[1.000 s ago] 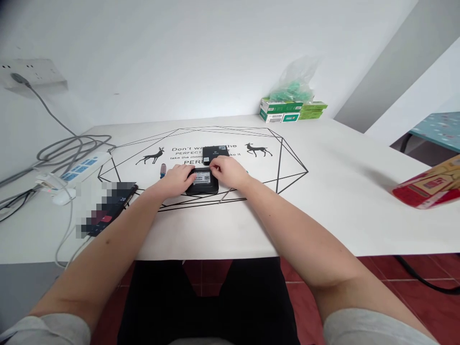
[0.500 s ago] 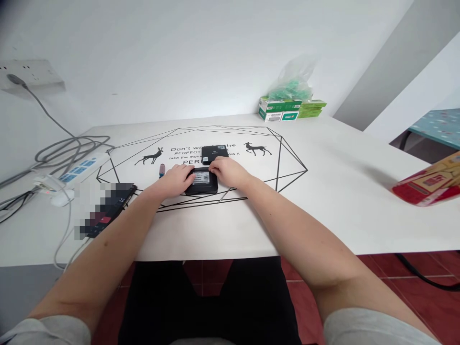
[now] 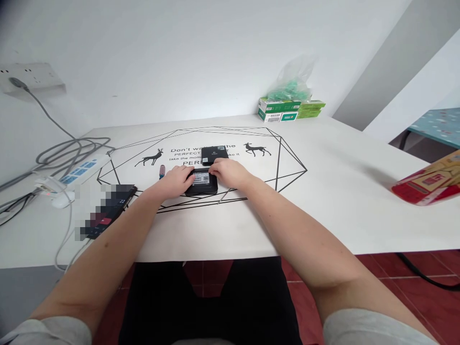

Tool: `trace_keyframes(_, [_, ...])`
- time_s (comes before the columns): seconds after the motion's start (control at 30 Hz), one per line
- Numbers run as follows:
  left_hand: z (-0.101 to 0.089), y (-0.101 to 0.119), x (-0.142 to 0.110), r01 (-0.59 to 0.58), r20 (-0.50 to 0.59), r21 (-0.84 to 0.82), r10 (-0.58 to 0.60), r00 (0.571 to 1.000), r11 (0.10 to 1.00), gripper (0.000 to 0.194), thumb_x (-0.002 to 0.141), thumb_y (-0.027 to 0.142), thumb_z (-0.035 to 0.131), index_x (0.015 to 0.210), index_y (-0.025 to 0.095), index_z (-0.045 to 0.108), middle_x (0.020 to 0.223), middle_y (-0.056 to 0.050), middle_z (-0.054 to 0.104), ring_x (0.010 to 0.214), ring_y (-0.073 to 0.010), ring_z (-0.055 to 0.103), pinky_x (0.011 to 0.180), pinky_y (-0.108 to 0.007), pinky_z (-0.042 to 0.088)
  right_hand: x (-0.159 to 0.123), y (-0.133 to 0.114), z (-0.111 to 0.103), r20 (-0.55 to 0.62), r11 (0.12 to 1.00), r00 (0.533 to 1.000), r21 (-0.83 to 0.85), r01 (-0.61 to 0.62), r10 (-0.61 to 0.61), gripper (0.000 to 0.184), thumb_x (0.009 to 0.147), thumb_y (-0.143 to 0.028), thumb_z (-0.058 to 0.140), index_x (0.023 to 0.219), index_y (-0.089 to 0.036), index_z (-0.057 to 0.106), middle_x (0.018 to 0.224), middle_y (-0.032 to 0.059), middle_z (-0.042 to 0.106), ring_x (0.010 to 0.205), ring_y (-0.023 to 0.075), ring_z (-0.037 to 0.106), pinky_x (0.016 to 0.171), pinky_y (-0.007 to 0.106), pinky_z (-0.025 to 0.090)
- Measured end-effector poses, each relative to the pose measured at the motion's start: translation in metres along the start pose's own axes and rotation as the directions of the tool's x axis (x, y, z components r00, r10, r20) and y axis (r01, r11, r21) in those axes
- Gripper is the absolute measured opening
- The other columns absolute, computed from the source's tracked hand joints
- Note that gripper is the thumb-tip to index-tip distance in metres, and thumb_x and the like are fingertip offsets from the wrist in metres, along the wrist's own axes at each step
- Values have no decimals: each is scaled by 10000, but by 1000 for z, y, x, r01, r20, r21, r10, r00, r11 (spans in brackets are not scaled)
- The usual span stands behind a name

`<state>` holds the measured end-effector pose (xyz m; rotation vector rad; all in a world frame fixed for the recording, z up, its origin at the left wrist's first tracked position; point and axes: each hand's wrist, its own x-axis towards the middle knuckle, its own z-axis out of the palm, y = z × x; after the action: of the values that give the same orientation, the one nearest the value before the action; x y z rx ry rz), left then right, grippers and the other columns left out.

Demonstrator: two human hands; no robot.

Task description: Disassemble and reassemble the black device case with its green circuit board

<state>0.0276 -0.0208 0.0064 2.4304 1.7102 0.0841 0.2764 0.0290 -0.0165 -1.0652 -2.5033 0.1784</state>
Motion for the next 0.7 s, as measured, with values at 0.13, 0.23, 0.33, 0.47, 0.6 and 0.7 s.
trace_keyframes(0.13, [1,-1,1,3,-4,-8,-3,1000,1000,552,1145,415,316,1547,148,584,1547,-212,637,1420,-400,557,1171,-541,455,0,-4,-1,12,1000,1000,9,-10,10,298,1015,-153,601,1085,-208,886,1116,122,832,965,278,789,878,409,616])
trace_keyframes(0.23, [-1,-2,0,14,2,-36,-14,1000,999,563,1139,428,336,1574,156,568,1573,-204,622,1450,-395,541,1190,-535,444,-1,-7,-1,9,1000,1000,15,-15,14,360,995,-110,568,1138,-229,877,1120,115,834,980,280,791,869,407,619])
trace_keyframes(0.33, [-3,-4,-2,13,-3,-64,-13,1000,998,580,1135,451,333,1597,177,554,1591,-193,612,1477,-389,521,1219,-540,421,-3,2,-6,-96,991,989,-64,-117,111,357,994,-139,571,1204,-232,844,1191,138,833,1018,299,788,866,421,612])
trace_keyframes(0.47, [-4,-6,-6,-62,30,-107,66,997,992,746,1069,665,452,1673,229,489,1742,-161,472,1599,-412,399,1283,-567,371,-11,32,-22,-195,850,869,-198,-489,454,363,993,-531,695,972,-190,818,847,178,790,781,317,754,702,437,580])
trace_keyframes(0.6, [-5,-7,-7,-107,102,-138,121,987,985,1112,826,763,744,1745,249,387,1834,-134,325,1671,-432,287,1335,-564,339,-20,37,-34,259,803,761,-158,-575,595,549,931,-737,702,731,-226,718,486,63,607,435,252,616,563,453,532])
trace_keyframes(0.7, [-7,-7,-7,-116,96,-136,130,987,984,1090,815,712,757,1737,249,406,1818,-130,357,1664,-415,310,1338,-542,349,-20,13,-33,329,838,789,-18,-545,519,300,867,-504,862,931,-234,748,633,43,727,404,208,608,570,438,542])
